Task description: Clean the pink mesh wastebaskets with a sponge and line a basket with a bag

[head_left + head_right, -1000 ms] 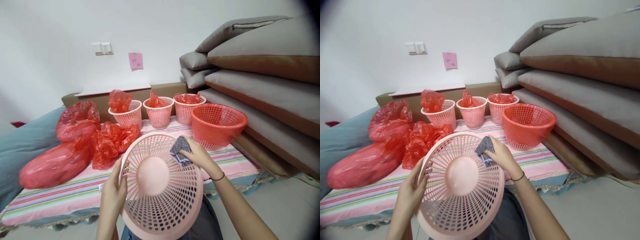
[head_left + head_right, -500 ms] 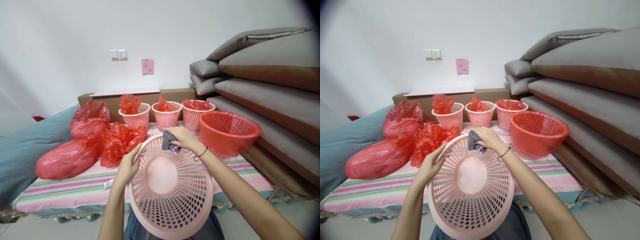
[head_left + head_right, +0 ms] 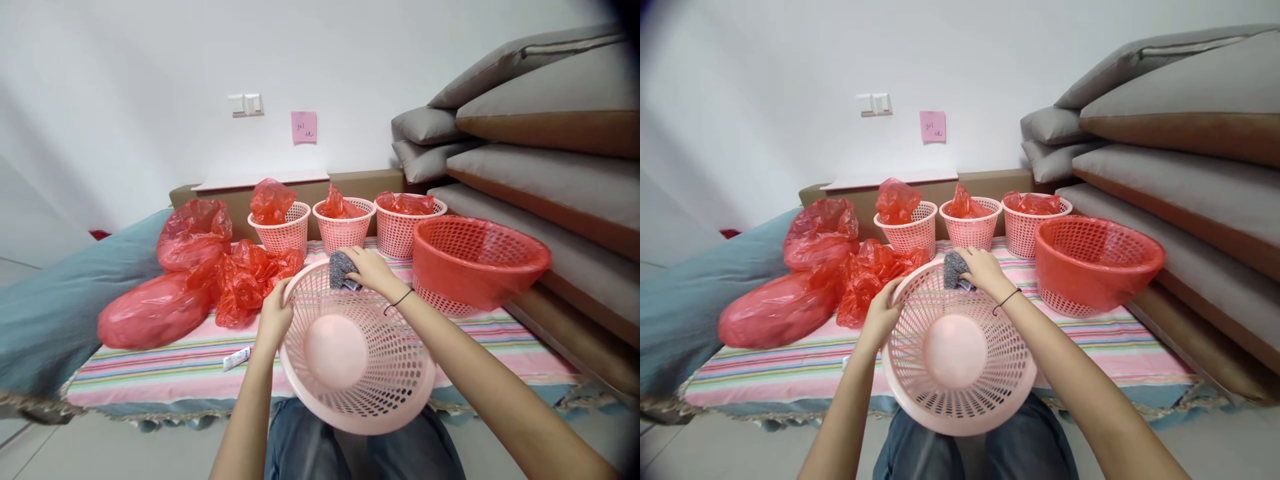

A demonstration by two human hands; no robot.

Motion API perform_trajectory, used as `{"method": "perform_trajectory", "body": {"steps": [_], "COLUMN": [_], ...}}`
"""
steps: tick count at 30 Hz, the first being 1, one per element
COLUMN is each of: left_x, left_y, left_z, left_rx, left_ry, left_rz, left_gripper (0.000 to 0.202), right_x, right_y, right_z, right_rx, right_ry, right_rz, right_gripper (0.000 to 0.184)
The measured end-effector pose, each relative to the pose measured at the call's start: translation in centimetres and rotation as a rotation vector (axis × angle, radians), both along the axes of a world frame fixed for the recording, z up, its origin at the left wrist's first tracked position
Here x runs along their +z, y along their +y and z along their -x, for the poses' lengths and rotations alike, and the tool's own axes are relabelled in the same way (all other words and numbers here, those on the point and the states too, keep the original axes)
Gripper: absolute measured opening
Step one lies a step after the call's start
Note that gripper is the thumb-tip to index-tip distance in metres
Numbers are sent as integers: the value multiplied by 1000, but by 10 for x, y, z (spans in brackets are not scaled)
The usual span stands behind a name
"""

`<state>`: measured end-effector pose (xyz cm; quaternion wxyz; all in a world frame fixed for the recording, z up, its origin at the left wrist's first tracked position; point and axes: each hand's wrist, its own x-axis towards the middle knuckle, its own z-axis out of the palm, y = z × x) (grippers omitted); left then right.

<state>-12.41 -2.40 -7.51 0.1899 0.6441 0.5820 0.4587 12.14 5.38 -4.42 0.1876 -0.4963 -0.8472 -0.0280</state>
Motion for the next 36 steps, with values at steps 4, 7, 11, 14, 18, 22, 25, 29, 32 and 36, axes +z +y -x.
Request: {"method": "perform_trajectory", "body": {"steps": [4, 7, 11, 14, 18, 22, 25, 29, 32, 36], "left_x": [-12, -15, -10, -7, -9, -15, -17, -17, -21, -33], "left_y": [-16, -32, -46, -50, -52, -52, -53, -56, -58, -62], "left_z": [16, 14, 0, -9, -16, -14, -11, -8, -5, -1], "left_rx": [74, 88, 108, 120, 172, 173, 171, 173, 195, 220], "left_ry": [-23, -10, 0, 3, 2, 22, -19, -115, -191, -319], "left_rz": [19, 3, -15, -26, -12, 11, 5, -13, -18, -24], "left_gripper": [48, 52, 54, 55, 55, 57, 57, 53, 47, 43], "right_x": [-21, -22, 2, 15, 8, 2, 8, 11, 7, -2], "right_y": [-16, -31, -42, -41, -26, -8, 1, 2, -7, -42], "right_z": [-23, -34, -30, -9, 27, 42, 38, 24, 6, -20], "right_rx": [-196, -281, -322, -110, 62, 3, 36, -31, -159, -359], "right_ry": [-4, 0, 114, 212, -32, -158, -153, -122, -101, -89], "right_rz": [94, 119, -20, -246, -189, -97, -54, -1, 47, 103], "right_gripper": [36, 28, 43, 40, 63, 69, 50, 39, 38, 41]}}
